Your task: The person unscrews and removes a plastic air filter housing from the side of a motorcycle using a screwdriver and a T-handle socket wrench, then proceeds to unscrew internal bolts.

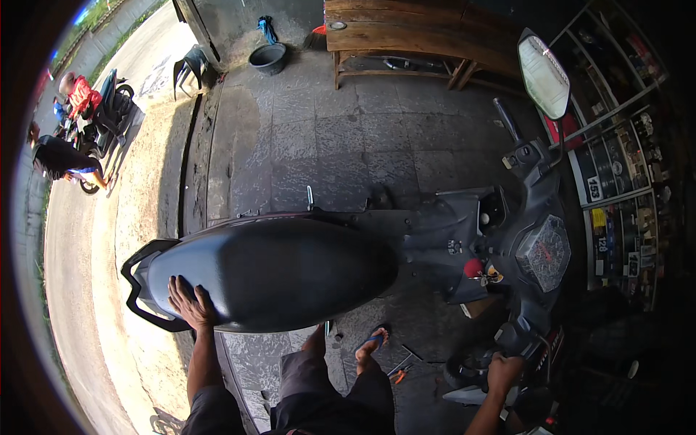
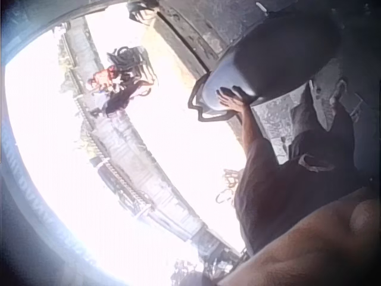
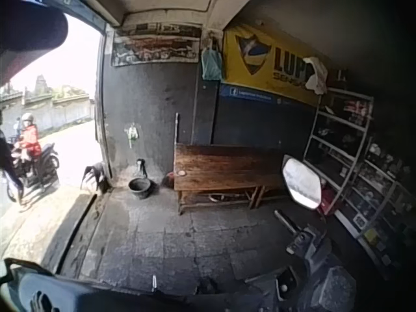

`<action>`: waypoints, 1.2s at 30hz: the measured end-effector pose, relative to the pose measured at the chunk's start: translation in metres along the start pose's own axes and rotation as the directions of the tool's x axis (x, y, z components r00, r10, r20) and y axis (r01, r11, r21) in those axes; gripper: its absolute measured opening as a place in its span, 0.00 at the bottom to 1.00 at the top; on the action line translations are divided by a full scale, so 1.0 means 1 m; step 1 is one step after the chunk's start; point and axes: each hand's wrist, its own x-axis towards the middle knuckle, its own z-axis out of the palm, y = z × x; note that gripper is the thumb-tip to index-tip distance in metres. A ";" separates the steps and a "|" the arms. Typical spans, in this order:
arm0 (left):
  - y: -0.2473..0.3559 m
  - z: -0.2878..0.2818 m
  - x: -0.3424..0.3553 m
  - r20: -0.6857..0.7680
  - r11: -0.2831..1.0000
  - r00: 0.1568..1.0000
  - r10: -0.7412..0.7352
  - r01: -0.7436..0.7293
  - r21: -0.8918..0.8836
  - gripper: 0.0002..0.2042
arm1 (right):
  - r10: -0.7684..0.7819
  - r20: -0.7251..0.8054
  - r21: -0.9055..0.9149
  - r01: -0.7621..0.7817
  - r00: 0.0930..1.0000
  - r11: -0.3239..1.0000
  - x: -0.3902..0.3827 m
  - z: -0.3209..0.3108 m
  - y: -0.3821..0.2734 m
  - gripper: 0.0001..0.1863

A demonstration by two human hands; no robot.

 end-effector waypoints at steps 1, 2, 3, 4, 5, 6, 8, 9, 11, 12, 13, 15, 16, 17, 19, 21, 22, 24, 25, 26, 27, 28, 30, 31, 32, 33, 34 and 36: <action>-0.009 0.000 -0.002 -0.043 1.000 0.999 0.021 -0.021 -0.009 0.35 | 0.001 -0.007 0.008 -0.001 1.000 1.000 -0.007 0.003 0.006 0.13; -0.016 -0.001 0.000 -0.039 1.000 0.999 0.010 -0.011 -0.016 0.35 | -0.040 0.004 0.046 0.039 0.999 0.998 -0.013 0.005 0.009 0.14; -0.024 -0.001 0.000 -0.009 1.000 1.000 -0.005 0.005 -0.011 0.35 | 0.000 -0.010 0.017 0.000 1.000 1.000 -0.016 0.007 0.015 0.14; -0.031 0.000 0.001 -0.005 1.000 1.000 -0.004 0.004 -0.012 0.36 | -0.010 -0.017 0.044 0.011 1.000 0.999 -0.019 0.009 0.023 0.14; -0.038 0.001 0.002 -0.013 1.000 1.000 -0.010 0.009 -0.016 0.36 | -0.043 0.041 0.103 0.038 0.998 0.994 -0.019 0.012 0.029 0.14; -0.046 0.004 0.002 -0.002 1.000 1.000 -0.015 0.015 -0.016 0.36 | -0.037 -0.020 0.076 0.039 0.999 0.996 -0.018 0.014 0.039 0.14; -0.062 0.009 0.005 -0.041 1.000 0.999 -0.026 0.026 0.002 0.36 | -0.207 -0.016 -0.220 0.198 0.978 0.955 -0.012 0.020 0.053 0.14; -0.070 0.011 0.006 -0.048 0.999 0.998 -0.044 0.044 -0.019 0.36 | -0.177 -0.036 -0.168 0.169 0.983 0.971 -0.011 0.023 0.058 0.10; -0.089 0.015 0.008 -0.058 0.999 0.997 -0.047 0.046 -0.024 0.36 | -0.214 -0.052 -0.114 0.207 0.975 0.972 -0.012 0.033 0.058 0.09; -0.100 0.017 0.011 -0.062 0.999 0.997 -0.045 0.044 -0.024 0.36 | -0.153 0.013 -0.153 0.153 0.988 0.976 -0.019 0.035 0.055 0.09; -0.111 0.019 0.016 -0.064 0.999 0.997 -0.033 0.032 -0.014 0.36 | -0.086 0.074 -0.201 0.100 0.994 0.975 -0.029 0.037 0.048 0.13; -0.138 0.024 0.020 -0.065 0.999 0.997 -0.034 0.032 -0.028 0.36 | 0.067 0.172 -0.315 -0.010 0.983 0.949 -0.063 0.029 0.039 0.25; -0.153 0.028 0.026 -0.084 0.998 0.996 -0.038 0.034 -0.047 0.35 | 0.153 0.205 -0.368 -0.068 0.967 0.927 -0.083 0.030 0.032 0.32; -0.169 0.030 0.031 -0.074 0.998 0.996 -0.042 0.039 -0.045 0.35 | 0.147 0.210 -0.363 -0.062 0.967 0.930 -0.104 0.033 0.028 0.32; -0.201 0.040 0.041 -0.104 0.999 0.994 -0.013 0.010 -0.034 0.35 | 0.085 0.124 -0.577 0.002 0.989 0.817 -0.137 0.045 0.026 0.24; -0.233 0.055 0.033 -0.090 0.998 0.996 -0.020 0.015 -0.055 0.35 | -0.044 0.120 -0.495 0.098 0.992 0.863 -0.152 0.063 0.037 0.25; -0.246 0.052 0.044 -0.091 0.998 0.996 -0.022 0.017 -0.058 0.35 | -0.137 0.144 -0.409 0.185 0.980 0.894 -0.160 0.067 0.032 0.27; -0.278 0.054 0.057 -0.102 0.996 0.995 -0.021 0.012 -0.087 0.36 | -0.308 0.154 -0.274 0.340 0.939 0.900 -0.166 0.078 0.036 0.33; -0.291 0.054 0.062 -0.106 0.997 0.994 -0.037 0.029 -0.076 0.36 | -0.419 0.039 -0.040 0.421 0.907 0.906 -0.165 0.078 0.035 0.28; -0.303 0.056 0.068 -0.079 0.997 0.996 -0.034 0.029 -0.071 0.37 | -0.499 -0.103 0.183 0.509 0.861 0.841 -0.165 0.078 0.032 0.23; -0.319 0.052 0.073 -0.089 0.998 0.995 -0.040 0.034 -0.061 0.37 | -0.525 -0.190 0.275 0.558 0.830 0.783 -0.164 0.074 0.027 0.21; -0.323 0.061 0.074 -0.055 0.997 0.998 -0.039 0.035 -0.072 0.38 | -0.547 -0.275 0.351 0.612 0.791 0.709 -0.164 0.069 0.021 0.19; -0.341 0.064 0.080 -0.065 0.996 0.997 -0.039 0.034 -0.083 0.38 | -0.570 -0.117 0.087 0.580 0.813 0.810 -0.159 0.050 -0.003 0.21; -0.348 0.068 0.081 -0.067 0.997 0.997 -0.044 0.040 -0.064 0.38 | -0.570 -0.063 -0.013 0.570 0.819 0.822 -0.159 0.040 -0.014 0.22; -0.357 0.069 0.085 -0.052 0.996 0.997 -0.056 0.052 -0.076 0.38 | -0.647 -0.122 -0.141 0.632 0.753 0.762 -0.161 0.036 -0.027 0.20; -0.366 0.071 0.091 -0.060 0.997 0.997 -0.044 0.040 -0.068 0.37 | -0.726 -0.111 -0.258 0.686 0.679 0.680 -0.164 0.032 -0.040 0.20; -0.376 0.075 0.096 -0.107 0.996 0.993 -0.047 0.038 -0.085 0.37 | -0.732 -0.178 -0.273 0.682 0.657 0.678 -0.168 0.029 -0.053 0.19; -0.397 0.084 0.112 -0.071 0.996 0.996 -0.044 0.038 -0.081 0.38 | -0.825 -0.005 -0.323 0.780 0.564 0.536 -0.183 0.016 -0.078 0.25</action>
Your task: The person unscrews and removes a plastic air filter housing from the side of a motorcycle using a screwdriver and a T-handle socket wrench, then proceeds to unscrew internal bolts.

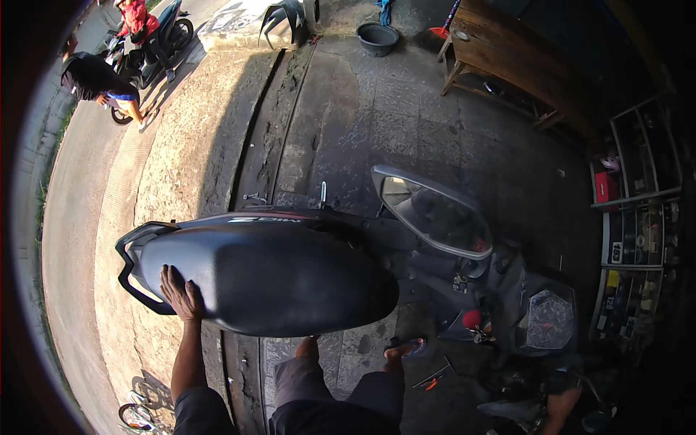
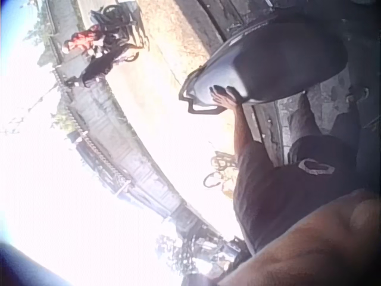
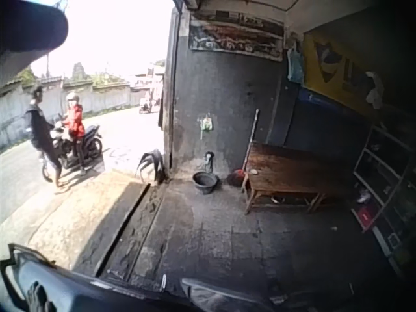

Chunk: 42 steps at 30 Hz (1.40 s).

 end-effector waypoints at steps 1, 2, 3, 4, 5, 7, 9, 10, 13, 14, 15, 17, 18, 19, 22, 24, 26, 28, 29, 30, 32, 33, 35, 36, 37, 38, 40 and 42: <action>-0.012 0.005 0.010 -0.002 1.000 1.000 -0.001 0.001 0.006 0.38 | 0.003 -0.010 -0.013 -0.004 1.000 1.000 0.000 -0.004 -0.016 0.25; -0.025 0.009 0.022 0.009 1.000 1.000 0.008 -0.008 0.013 0.37 | 0.058 0.005 0.040 -0.058 0.998 0.998 -0.005 -0.007 -0.034 0.25; -0.038 0.016 0.034 0.004 0.999 1.000 0.003 -0.003 0.039 0.37 | 0.118 0.048 0.081 -0.122 0.992 0.989 -0.012 -0.011 -0.053 0.25; -0.051 0.021 0.046 0.028 1.000 1.000 0.001 -0.001 0.026 0.37 | 0.135 0.025 0.080 -0.136 0.991 0.987 -0.020 -0.015 -0.073 0.25; -0.062 0.024 0.061 -0.004 1.000 1.000 0.015 -0.015 0.020 0.37 | 0.231 0.039 -0.021 -0.230 0.972 0.973 -0.024 -0.018 -0.094 0.25; -0.091 0.043 0.066 0.042 1.000 0.999 0.015 -0.015 0.008 0.37 | 0.336 0.029 -0.129 -0.330 0.941 0.935 -0.051 -0.015 -0.124 0.25; -0.112 0.056 0.078 0.103 0.990 0.989 -0.109 0.098 0.103 0.37 | 0.235 0.061 -0.251 -0.213 0.970 0.944 -0.059 -0.009 -0.148 0.28; -0.120 0.058 0.082 0.084 0.991 0.991 -0.106 0.098 0.091 0.37 | 0.293 -0.013 -0.234 -0.288 0.956 0.929 -0.062 -0.008 -0.161 0.29; -0.123 0.064 0.083 -0.008 0.997 0.999 -0.052 0.052 0.049 0.37 | 0.359 0.009 -0.068 -0.357 0.933 0.931 -0.052 -0.013 -0.177 0.29; -0.118 0.064 0.086 0.016 0.997 0.997 -0.070 0.070 0.040 0.37 | 0.375 0.016 -0.168 -0.367 0.927 0.915 -0.041 -0.018 -0.181 0.25; -0.111 0.065 0.085 0.025 0.998 0.998 -0.051 0.050 0.048 0.36 | 0.356 0.028 -0.180 -0.345 0.934 0.921 -0.033 -0.020 -0.186 0.25; -0.094 0.067 0.094 0.049 0.998 0.999 -0.012 0.009 0.065 0.35 | 0.547 0.076 -0.216 -0.522 0.833 0.825 -0.015 -0.020 -0.198 0.20; -0.087 0.069 0.102 0.069 0.997 0.997 -0.017 0.011 0.081 0.34 | 0.492 0.023 -0.228 -0.474 0.870 0.850 -0.006 -0.021 -0.204 0.18; -0.081 0.070 0.108 0.066 0.997 0.997 -0.040 0.035 0.066 0.34 | 0.462 0.010 -0.236 -0.446 0.887 0.863 0.004 -0.020 -0.210 0.16; -0.071 0.074 0.139 0.087 0.995 0.995 -0.057 0.049 0.090 0.32 | 0.448 -0.034 -0.162 -0.447 0.893 0.880 0.033 -0.027 -0.230 0.14; -0.066 0.080 0.152 0.144 0.990 0.985 -0.096 0.079 0.119 0.32 | 0.412 -0.061 -0.189 -0.416 0.909 0.890 0.049 -0.033 -0.241 0.14; -0.063 0.088 0.159 0.146 0.987 0.985 -0.095 0.074 0.140 0.31 | 0.400 -0.035 -0.220 -0.397 0.916 0.891 0.060 -0.041 -0.250 0.16; -0.064 0.093 0.163 0.135 0.982 0.986 -0.097 0.072 0.175 0.31 | 0.405 0.016 -0.266 -0.386 0.914 0.883 0.066 -0.049 -0.257 0.19; -0.065 0.094 0.167 0.106 0.986 0.992 -0.071 0.054 0.156 0.31 | 0.407 0.045 -0.279 -0.380 0.912 0.882 0.069 -0.053 -0.260 0.21; -0.067 0.096 0.167 0.126 0.974 0.986 -0.106 0.078 0.213 0.32 | 0.419 0.015 -0.269 -0.399 0.908 0.876 0.069 -0.055 -0.261 0.19; -0.072 0.100 0.169 0.132 0.968 0.987 -0.096 0.061 0.243 0.32 | 0.436 -0.007 -0.259 -0.423 0.900 0.868 0.069 -0.056 -0.260 0.17; -0.074 0.103 0.167 0.128 0.963 0.987 -0.095 0.058 0.263 0.32 | 0.440 -0.003 -0.250 -0.427 0.898 0.869 0.069 -0.054 -0.257 0.18; -0.070 0.108 0.161 0.109 0.975 0.984 -0.140 0.118 0.188 0.34 | 0.408 0.055 -0.268 -0.380 0.911 0.885 0.070 -0.051 -0.247 0.19; -0.065 0.110 0.159 0.142 0.966 0.968 -0.205 0.176 0.192 0.35 | 0.379 0.042 -0.270 -0.355 0.924 0.895 0.072 -0.049 -0.243 0.20; -0.054 0.113 0.151 0.155 0.958 0.958 -0.243 0.211 0.195 0.36 | 0.337 0.018 -0.259 -0.321 0.941 0.911 0.072 -0.046 -0.236 0.20; -0.040 0.114 0.142 0.164 0.954 0.959 -0.230 0.190 0.231 0.36 | 0.308 0.007 -0.262 -0.295 0.951 0.919 0.073 -0.045 -0.231 0.20; -0.002 0.111 0.115 0.222 0.975 0.964 -0.149 0.106 0.195 0.38 | 0.257 0.007 -0.238 -0.248 0.966 0.939 0.076 -0.045 -0.220 0.21; 0.043 0.094 0.086 0.334 0.986 0.942 -0.008 0.064 -0.155 0.39 | 0.194 -0.003 -0.164 -0.192 0.981 0.968 0.075 -0.045 -0.216 0.23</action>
